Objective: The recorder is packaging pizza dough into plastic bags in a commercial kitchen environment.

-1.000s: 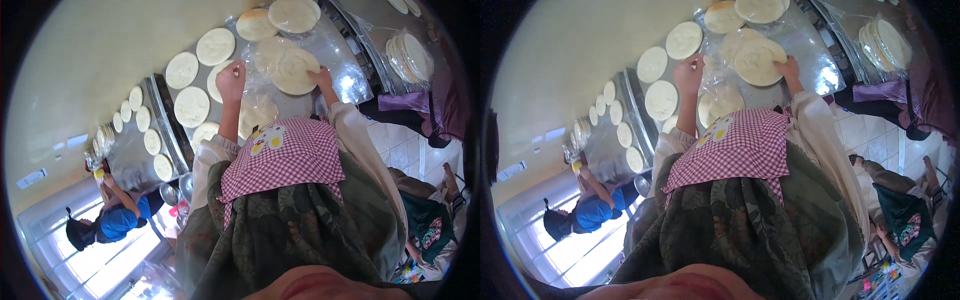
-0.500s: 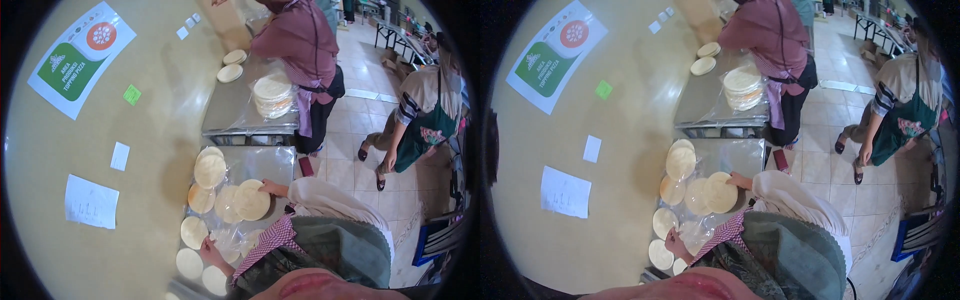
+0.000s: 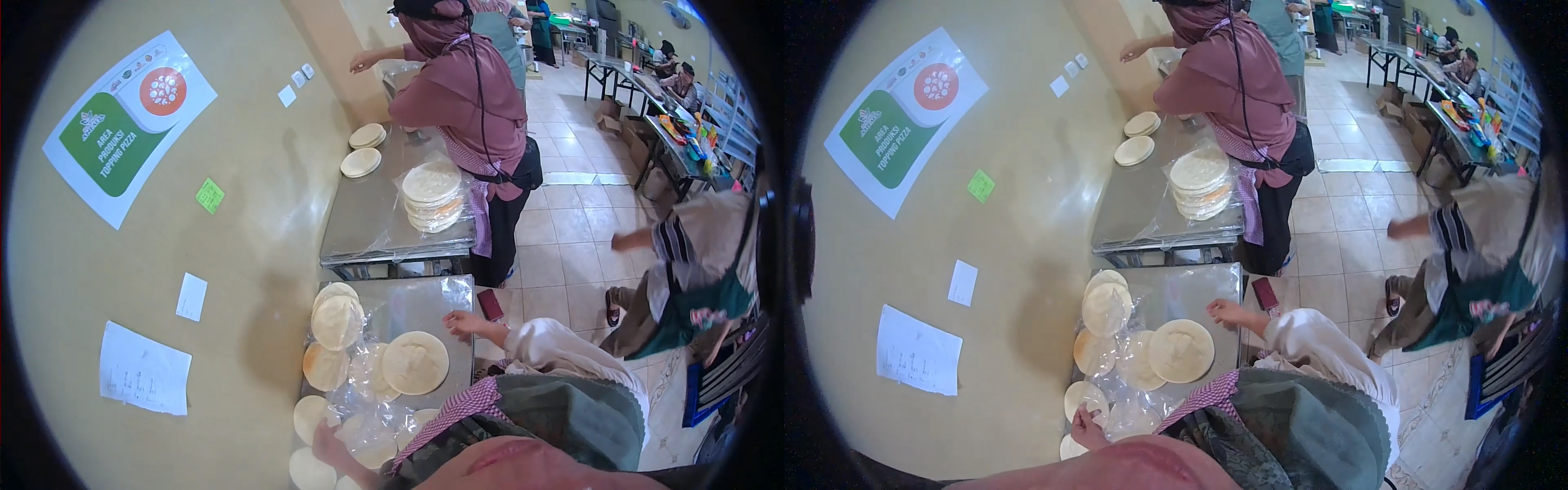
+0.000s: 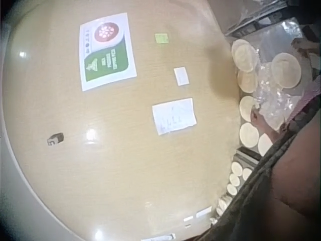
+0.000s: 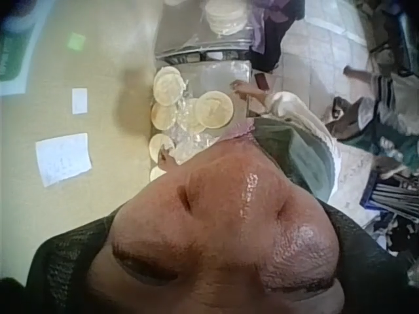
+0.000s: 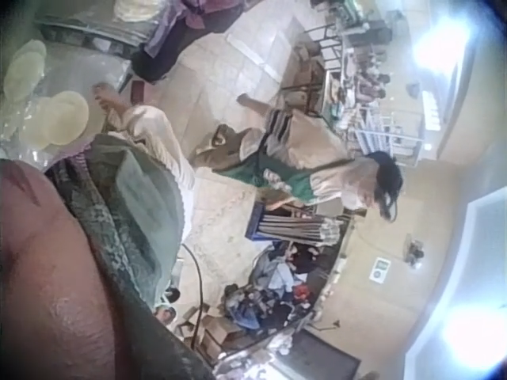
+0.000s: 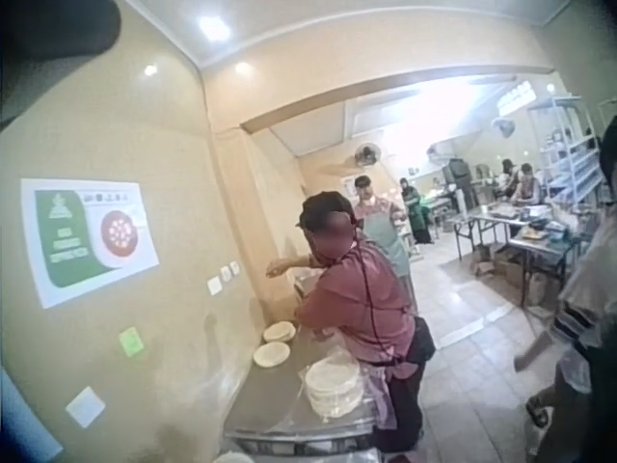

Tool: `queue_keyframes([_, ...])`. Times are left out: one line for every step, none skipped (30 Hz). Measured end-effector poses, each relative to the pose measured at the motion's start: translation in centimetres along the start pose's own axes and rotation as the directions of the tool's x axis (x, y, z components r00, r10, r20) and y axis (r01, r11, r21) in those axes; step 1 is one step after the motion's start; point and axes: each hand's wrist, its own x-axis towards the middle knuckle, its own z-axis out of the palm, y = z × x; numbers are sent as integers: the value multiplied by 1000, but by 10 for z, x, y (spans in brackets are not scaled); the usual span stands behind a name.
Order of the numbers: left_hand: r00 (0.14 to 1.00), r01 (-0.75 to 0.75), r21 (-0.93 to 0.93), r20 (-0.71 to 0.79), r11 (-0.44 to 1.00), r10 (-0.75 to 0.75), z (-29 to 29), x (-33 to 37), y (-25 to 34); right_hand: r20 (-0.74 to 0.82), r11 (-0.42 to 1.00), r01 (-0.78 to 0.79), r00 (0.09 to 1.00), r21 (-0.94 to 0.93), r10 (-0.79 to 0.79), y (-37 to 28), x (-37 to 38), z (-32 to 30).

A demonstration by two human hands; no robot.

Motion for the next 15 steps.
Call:
queue_keyframes([998, 54, -5, -11, 999, -54, -1, 5, 5, 11, 995, 2, 1000, 98, -3, -5, -9, -15])
queue_keyframes([993, 116, -2, -28, 993, -116, -6, 7, 11, -24, 992, -3, 1000, 127, 6, -18, -22, -24])
queue_keyframes([992, 124, 3, -26, 992, -124, -6, 8, 22, -61, 988, -4, 998, 154, 13, -34, -35, -37])
queue_keyframes([987, 155, -30, -33, 987, -156, -4, 10, 38, -110, 982, 31, 994, 189, -10, -42, -43, -57])
queue_keyframes([982, 182, -64, -45, 981, -185, 1, 15, 46, -158, 973, 71, 987, 222, -36, -51, -43, -75])
queue_keyframes([981, 185, -63, -41, 981, -188, 5, 20, 51, -223, 969, 94, 974, 229, -42, -60, -42, -89])
queue_keyframes([978, 207, -59, -18, 977, -208, 10, 24, 55, -289, 965, 118, 956, 234, -47, -72, -43, -104])
queue_keyframes([973, 231, -54, -1, 971, -231, 16, 29, 58, -293, 964, 136, 954, 230, -65, -85, -42, -119])
queue_keyframes([972, 236, -55, -4, 970, -237, 23, 32, 61, -296, 962, 153, 952, 225, -82, -99, -42, -133])
queue_keyframes([975, 222, -20, -12, 975, -222, 29, 35, 63, -346, 966, 151, 935, 209, -72, -123, -46, -138])
queue_keyframes([977, 213, 21, -26, 977, -212, 28, 33, 61, -329, 969, 138, 942, 207, -64, -136, -40, -142])
queue_keyframes([977, 214, 26, -18, 977, -213, 33, 38, 66, -362, 958, 199, 925, 207, -114, -148, -38, -153])
queue_keyframes([972, 237, 23, -9, 971, -237, 37, 41, 67, -388, 946, 258, 907, 199, -165, -160, -33, -163])
queue_keyframes([965, 262, 23, -4, 965, -262, 40, 42, 69, -382, 948, 248, 910, 199, -158, -169, -28, -171])
queue_keyframes([963, 271, 30, -6, 962, -271, 44, 42, 71, -371, 945, 294, 901, 140, -225, -178, -21, -178])
